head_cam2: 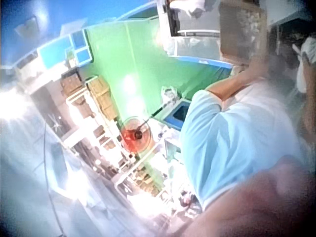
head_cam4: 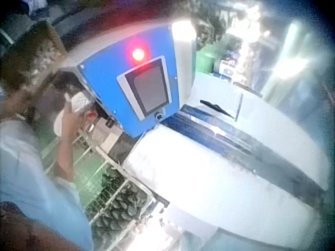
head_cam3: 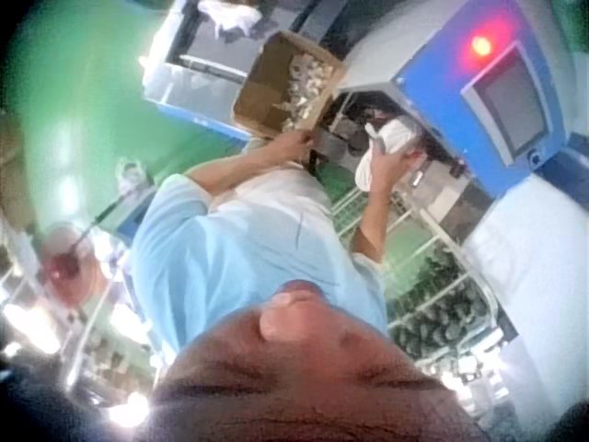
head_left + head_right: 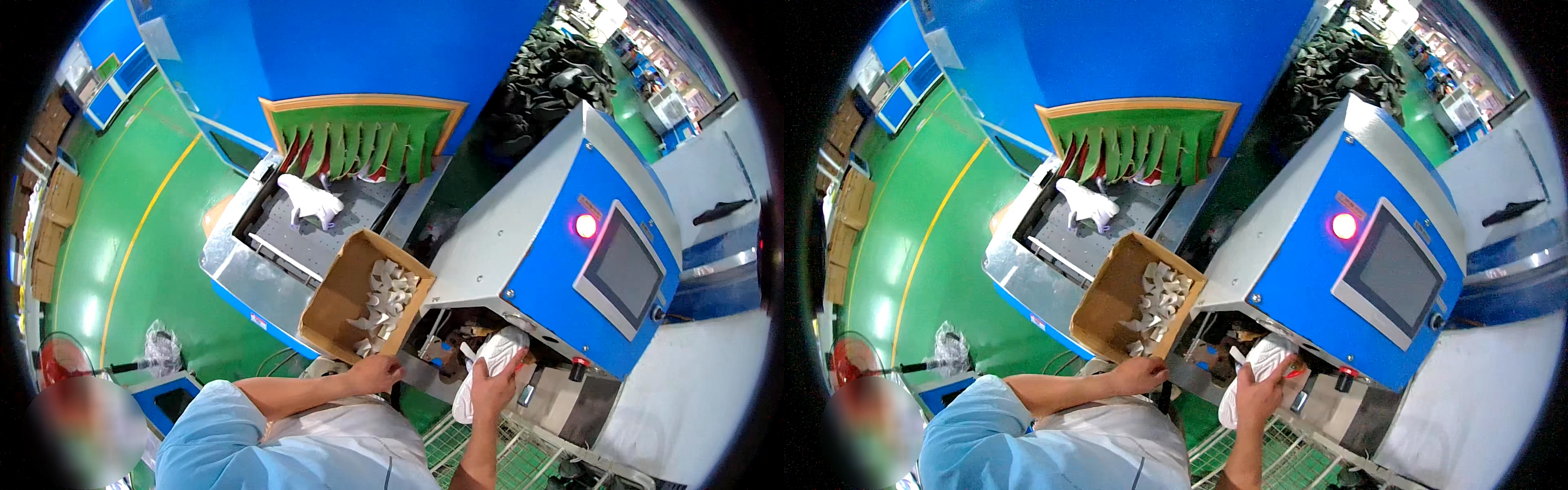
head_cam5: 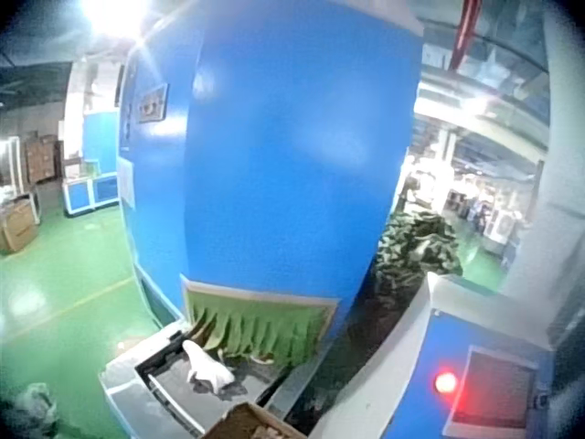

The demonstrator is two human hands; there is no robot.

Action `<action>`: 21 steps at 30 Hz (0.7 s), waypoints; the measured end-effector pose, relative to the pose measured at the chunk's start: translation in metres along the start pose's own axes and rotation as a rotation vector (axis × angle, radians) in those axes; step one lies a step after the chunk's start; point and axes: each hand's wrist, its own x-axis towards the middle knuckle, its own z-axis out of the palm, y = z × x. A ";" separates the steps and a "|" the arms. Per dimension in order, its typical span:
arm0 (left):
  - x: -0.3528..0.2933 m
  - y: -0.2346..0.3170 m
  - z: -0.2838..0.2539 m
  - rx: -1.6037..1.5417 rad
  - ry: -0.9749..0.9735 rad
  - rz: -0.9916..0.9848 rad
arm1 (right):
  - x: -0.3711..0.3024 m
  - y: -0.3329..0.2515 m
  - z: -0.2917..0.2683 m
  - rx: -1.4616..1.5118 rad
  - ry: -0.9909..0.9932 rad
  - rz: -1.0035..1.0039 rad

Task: The person takes shoes from a conveyor belt, places them into a pressing machine, wipes the shoes with a cloth, and periodically retrieves shoe lasts from a nearby rack.

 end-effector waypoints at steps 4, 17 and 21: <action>0.017 0.030 -0.001 -0.031 -0.137 0.022 | -0.012 -0.004 -0.009 0.125 0.066 0.037; 0.020 0.020 0.069 -0.783 -0.915 -0.425 | -0.140 0.022 -0.101 0.632 -0.465 0.303; 0.005 0.025 0.072 -0.654 -0.915 -0.403 | -0.128 0.049 0.018 1.123 -0.304 0.462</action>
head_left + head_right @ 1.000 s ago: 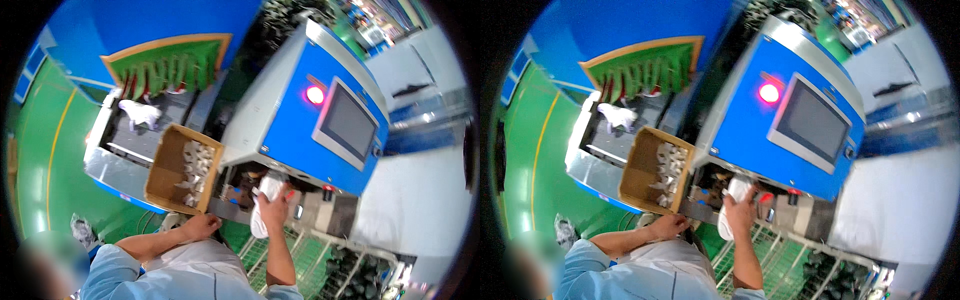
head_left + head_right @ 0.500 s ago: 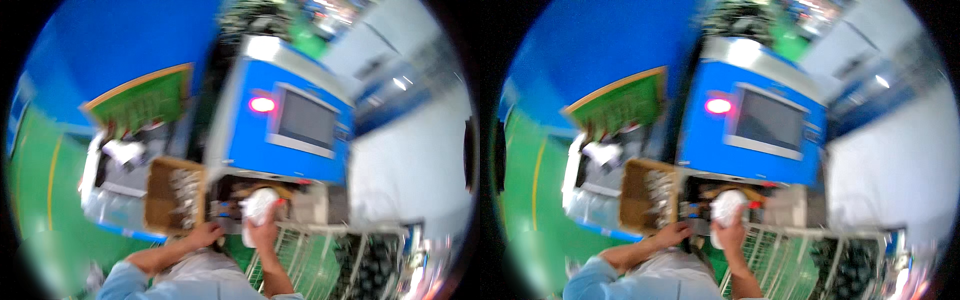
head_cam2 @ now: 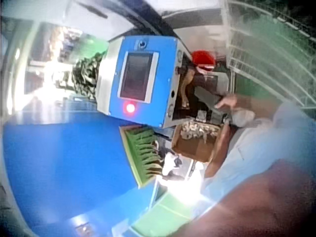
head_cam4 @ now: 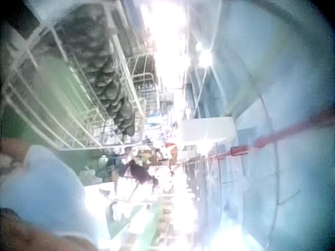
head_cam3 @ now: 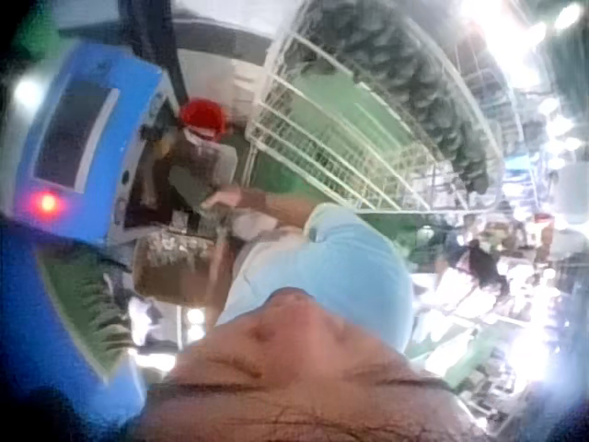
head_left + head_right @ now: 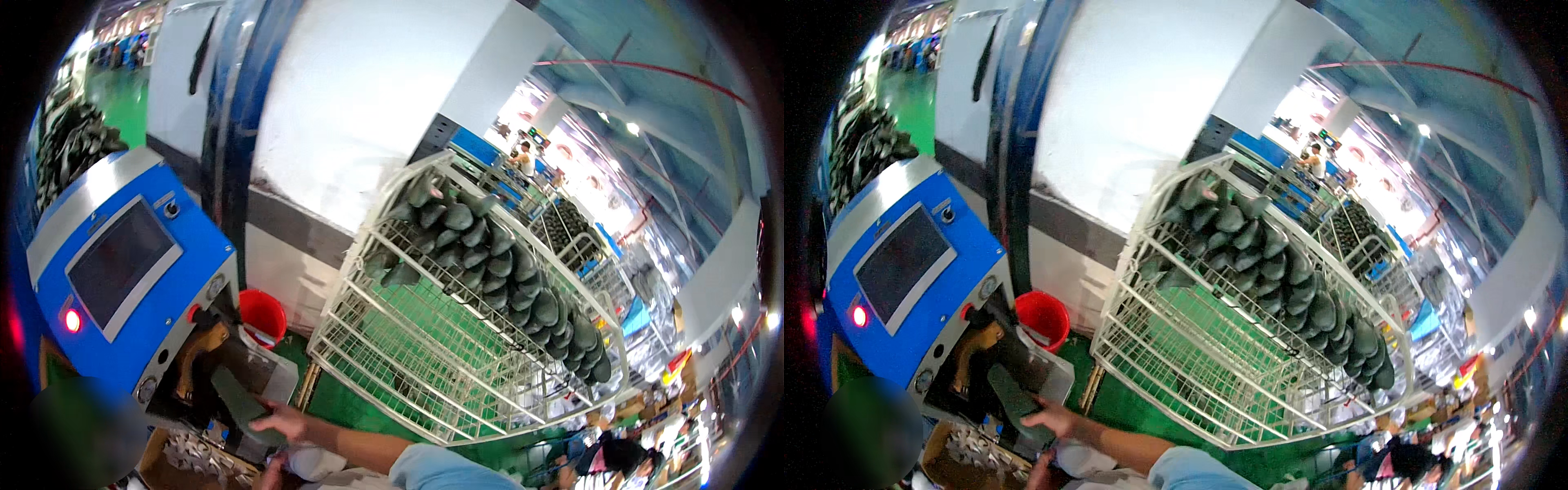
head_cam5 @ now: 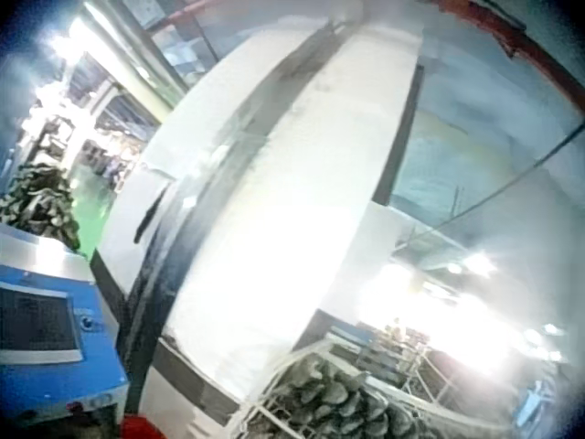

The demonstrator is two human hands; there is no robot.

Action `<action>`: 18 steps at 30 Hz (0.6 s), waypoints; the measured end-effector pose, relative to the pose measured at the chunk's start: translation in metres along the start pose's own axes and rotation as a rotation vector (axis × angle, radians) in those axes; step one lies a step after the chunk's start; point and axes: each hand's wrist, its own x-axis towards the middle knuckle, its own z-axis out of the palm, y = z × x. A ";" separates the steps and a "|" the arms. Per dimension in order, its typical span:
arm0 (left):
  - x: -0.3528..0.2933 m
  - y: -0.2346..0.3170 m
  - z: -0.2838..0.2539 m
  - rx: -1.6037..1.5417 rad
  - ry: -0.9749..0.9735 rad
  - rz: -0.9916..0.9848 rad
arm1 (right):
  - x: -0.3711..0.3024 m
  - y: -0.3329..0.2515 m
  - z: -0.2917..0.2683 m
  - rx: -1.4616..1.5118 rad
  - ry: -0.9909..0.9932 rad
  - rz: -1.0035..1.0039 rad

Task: The person takes shoes from a conveyor belt, places them into a pressing machine, wipes the shoes with a cloth, and periodically retrieves shoe lasts from a nearby rack.

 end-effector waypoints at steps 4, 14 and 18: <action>-0.012 0.031 0.001 0.096 0.130 0.113 | -0.051 -0.066 -0.003 0.518 0.079 -0.112; -0.013 0.053 0.028 0.365 0.432 0.331 | -0.375 -0.067 -0.223 0.949 0.983 -1.070; -0.014 0.053 0.040 0.468 0.555 0.386 | -0.433 -0.071 -0.315 1.288 0.429 -1.116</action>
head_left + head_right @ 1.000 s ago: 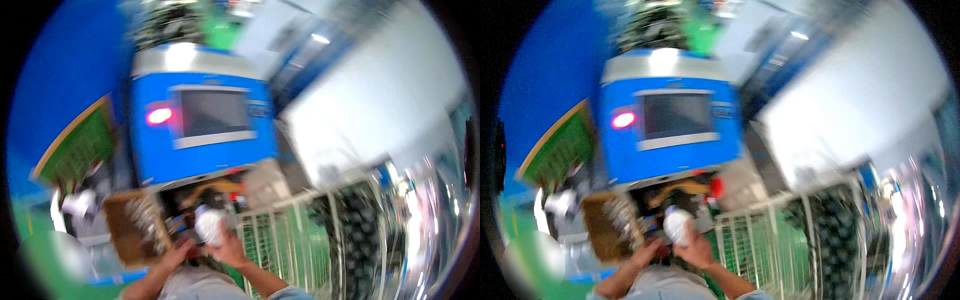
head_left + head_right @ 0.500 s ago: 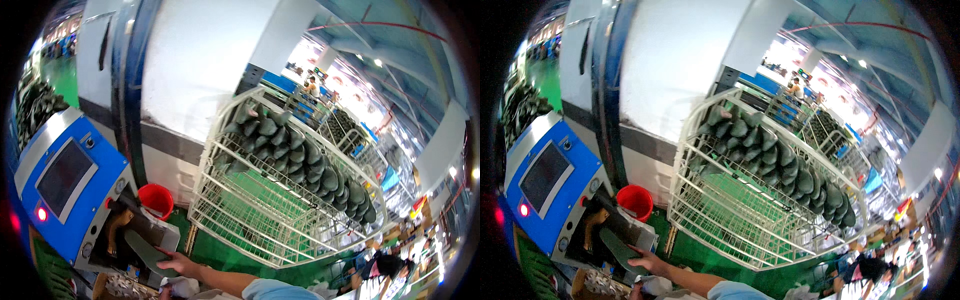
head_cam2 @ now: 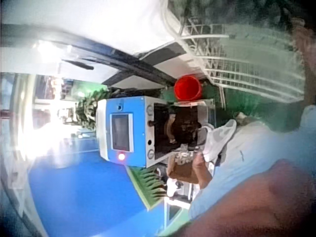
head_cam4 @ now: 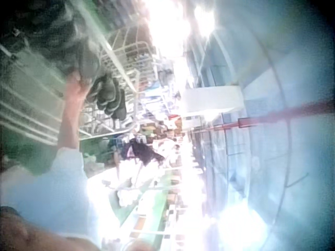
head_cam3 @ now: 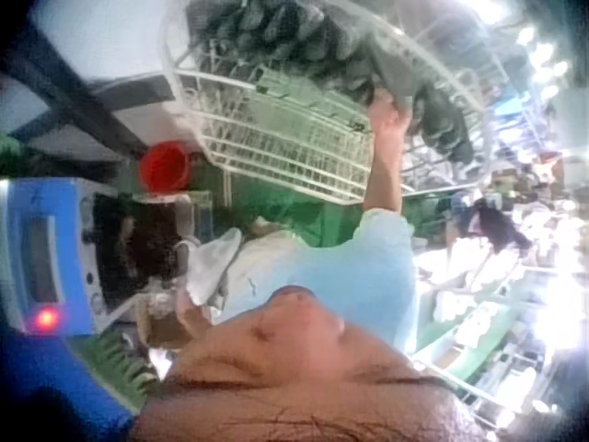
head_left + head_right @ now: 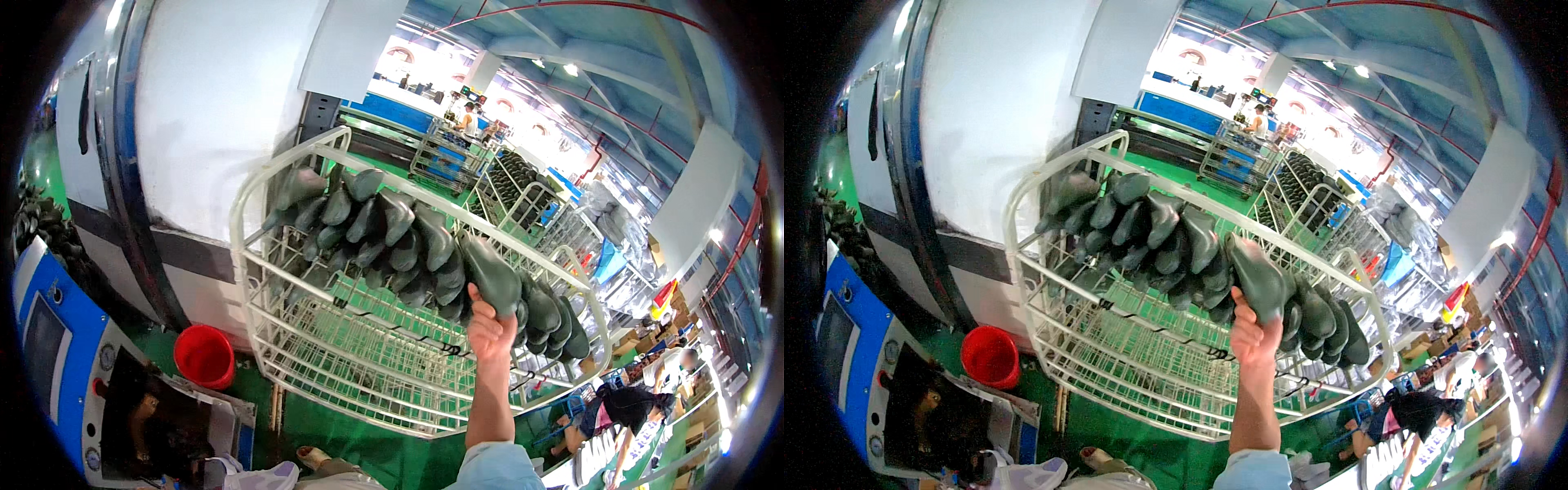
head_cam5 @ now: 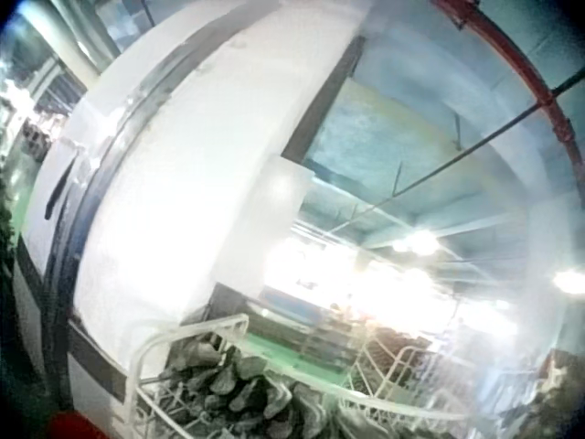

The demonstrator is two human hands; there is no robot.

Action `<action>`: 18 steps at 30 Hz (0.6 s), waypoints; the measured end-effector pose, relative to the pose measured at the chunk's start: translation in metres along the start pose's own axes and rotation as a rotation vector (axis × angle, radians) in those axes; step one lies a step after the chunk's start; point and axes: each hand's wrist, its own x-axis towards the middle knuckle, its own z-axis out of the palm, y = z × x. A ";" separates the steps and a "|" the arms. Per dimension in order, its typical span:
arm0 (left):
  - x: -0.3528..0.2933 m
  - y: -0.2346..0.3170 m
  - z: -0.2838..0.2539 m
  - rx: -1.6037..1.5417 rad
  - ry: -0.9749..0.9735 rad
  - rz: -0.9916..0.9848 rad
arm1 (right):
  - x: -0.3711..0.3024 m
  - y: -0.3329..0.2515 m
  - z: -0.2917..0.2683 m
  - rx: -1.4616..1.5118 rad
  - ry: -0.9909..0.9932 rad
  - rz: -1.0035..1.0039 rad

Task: The person takes shoes from a conveyor belt, places them into a pressing machine, wipes the shoes with a cloth, and periodically retrieves shoe lasts from a nearby rack.

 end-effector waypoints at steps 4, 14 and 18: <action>-0.011 0.010 -0.029 0.011 0.202 0.073 | 0.061 -0.026 -0.025 -0.166 0.489 0.031; -0.194 -0.110 -0.249 -0.158 0.888 0.301 | 0.043 0.139 -0.034 -0.713 0.354 0.037; -0.174 -0.245 -0.300 0.278 1.114 -0.295 | 0.041 0.351 0.008 -0.936 0.282 0.302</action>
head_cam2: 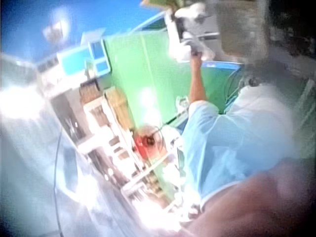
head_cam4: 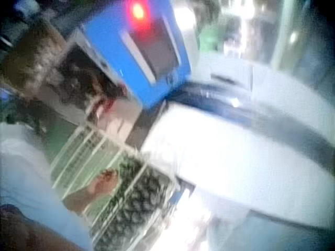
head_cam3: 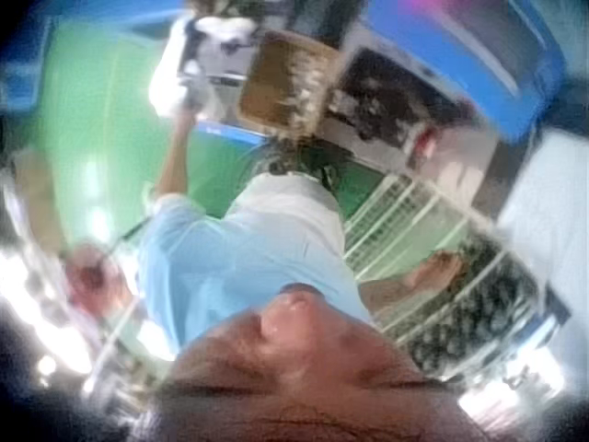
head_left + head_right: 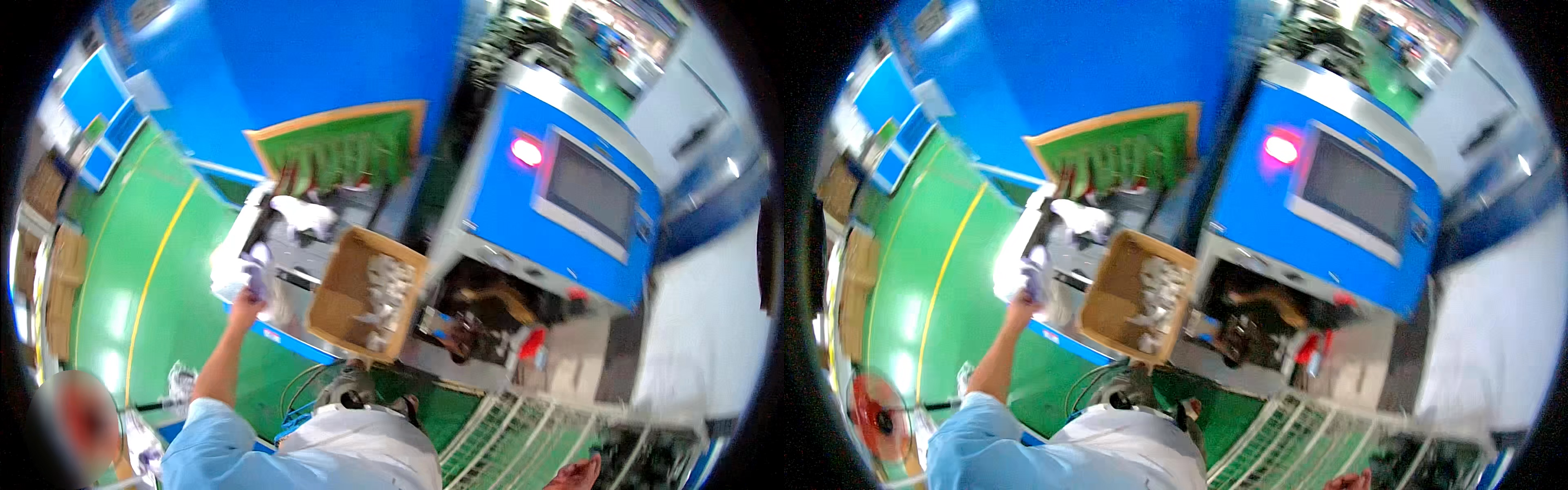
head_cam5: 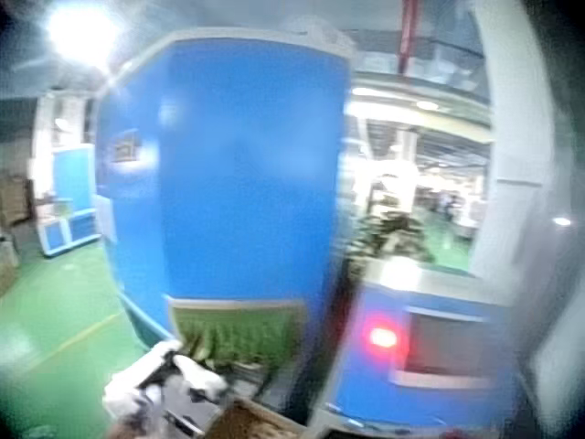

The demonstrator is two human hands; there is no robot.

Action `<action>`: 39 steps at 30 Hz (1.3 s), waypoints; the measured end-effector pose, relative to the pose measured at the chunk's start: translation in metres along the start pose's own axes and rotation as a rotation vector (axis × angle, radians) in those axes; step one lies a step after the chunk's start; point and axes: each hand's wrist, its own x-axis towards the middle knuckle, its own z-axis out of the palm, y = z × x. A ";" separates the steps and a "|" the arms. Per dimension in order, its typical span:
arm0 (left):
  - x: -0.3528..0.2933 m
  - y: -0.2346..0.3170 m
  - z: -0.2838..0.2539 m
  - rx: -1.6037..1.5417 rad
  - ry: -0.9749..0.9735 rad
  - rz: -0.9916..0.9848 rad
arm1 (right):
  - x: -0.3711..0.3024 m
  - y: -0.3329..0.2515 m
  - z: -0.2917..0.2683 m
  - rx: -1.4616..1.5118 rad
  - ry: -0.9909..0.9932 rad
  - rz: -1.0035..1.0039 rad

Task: The person takes shoes from a conveyor belt, places them into a pressing machine, wipes the shoes with a cloth, and periodically retrieves shoe lasts from a nearby rack.

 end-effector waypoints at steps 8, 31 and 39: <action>0.064 0.090 -0.049 0.595 -0.477 -0.124 | -0.066 0.086 0.309 -0.917 -0.939 -1.670; 0.030 0.135 0.042 -0.985 -0.645 -0.166 | -0.100 0.141 0.315 -0.891 -0.885 -1.489; -0.195 0.211 0.075 -1.170 -1.235 0.125 | -0.137 0.189 0.229 -0.244 -1.083 0.988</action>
